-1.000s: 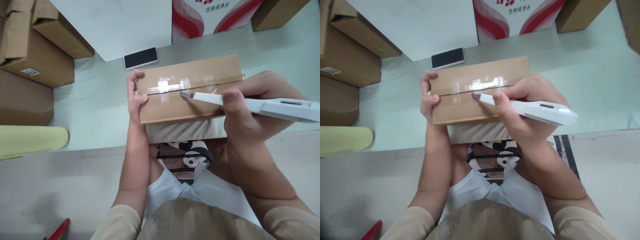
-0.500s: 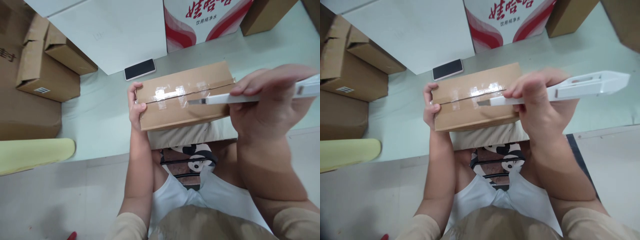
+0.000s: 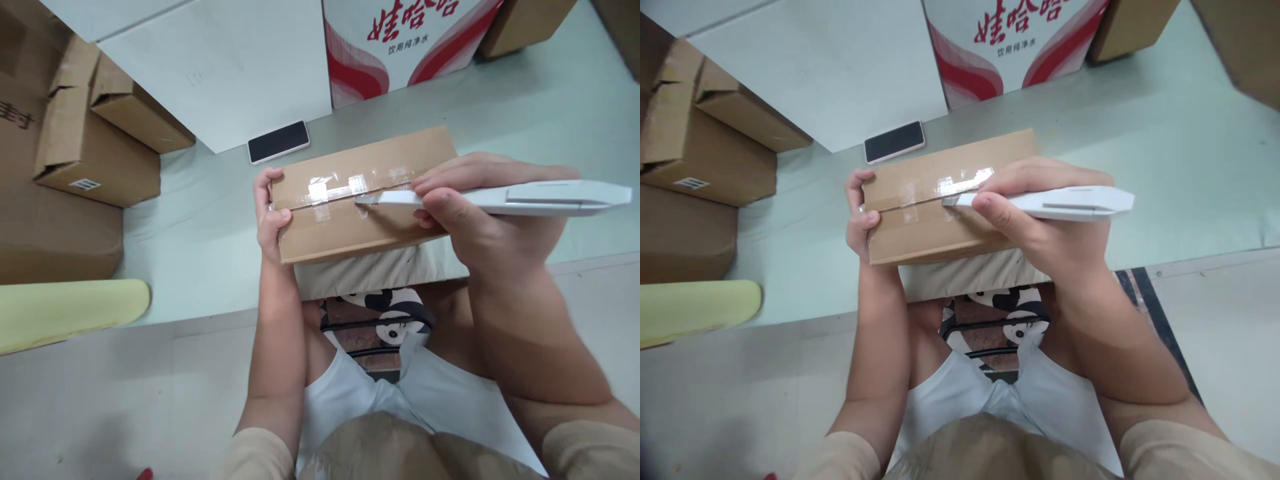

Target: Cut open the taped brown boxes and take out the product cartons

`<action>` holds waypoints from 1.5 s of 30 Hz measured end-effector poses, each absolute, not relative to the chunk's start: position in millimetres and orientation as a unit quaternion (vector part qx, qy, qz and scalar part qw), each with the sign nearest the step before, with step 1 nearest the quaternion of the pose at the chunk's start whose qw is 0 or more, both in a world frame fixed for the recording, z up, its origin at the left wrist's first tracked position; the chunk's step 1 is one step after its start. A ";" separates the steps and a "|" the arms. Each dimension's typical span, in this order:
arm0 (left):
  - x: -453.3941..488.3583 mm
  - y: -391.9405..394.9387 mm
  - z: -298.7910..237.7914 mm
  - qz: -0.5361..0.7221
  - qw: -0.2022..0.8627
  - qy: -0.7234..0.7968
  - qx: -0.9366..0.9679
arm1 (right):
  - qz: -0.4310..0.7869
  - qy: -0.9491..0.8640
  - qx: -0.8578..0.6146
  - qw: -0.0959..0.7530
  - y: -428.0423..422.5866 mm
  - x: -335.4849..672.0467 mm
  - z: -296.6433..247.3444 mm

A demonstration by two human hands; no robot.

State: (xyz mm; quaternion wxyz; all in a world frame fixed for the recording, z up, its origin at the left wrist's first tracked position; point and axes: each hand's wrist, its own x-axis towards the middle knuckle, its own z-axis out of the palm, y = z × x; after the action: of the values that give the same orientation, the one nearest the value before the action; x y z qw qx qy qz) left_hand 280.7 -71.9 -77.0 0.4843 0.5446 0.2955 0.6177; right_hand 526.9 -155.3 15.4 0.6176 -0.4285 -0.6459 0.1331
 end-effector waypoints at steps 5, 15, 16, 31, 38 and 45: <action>279.8 -70.2 -77.8 0.617 0.511 0.259 0.540 | 0.128 -0.646 -0.437 0.613 -154.1 525.3 17.6; 280.5 -70.4 -76.0 0.615 0.512 0.277 0.532 | 0.124 -0.561 -0.485 0.660 -156.5 516.9 8.7; 280.4 -70.0 -75.9 0.616 0.509 0.279 0.532 | 0.120 -0.557 -0.490 0.659 -156.6 515.8 7.4; 269.3 -65.2 -85.7 0.615 0.506 0.276 0.537 | 0.007 -0.497 -0.481 0.722 -156.6 524.0 4.9; 266.7 -63.7 -88.1 0.610 0.507 0.281 0.540 | -0.041 -0.432 -0.507 0.745 -150.9 540.1 -3.2; 270.6 -67.2 -83.0 0.618 0.528 0.274 0.514 | 0.027 -0.400 -0.463 0.791 -147.8 543.8 -6.9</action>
State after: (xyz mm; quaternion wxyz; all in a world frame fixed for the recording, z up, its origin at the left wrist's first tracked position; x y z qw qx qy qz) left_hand 270.6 -67.2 -83.0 0.5281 0.5142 0.2742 0.6177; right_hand 543.8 -147.8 -6.9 0.7907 -0.4629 -0.3998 0.0265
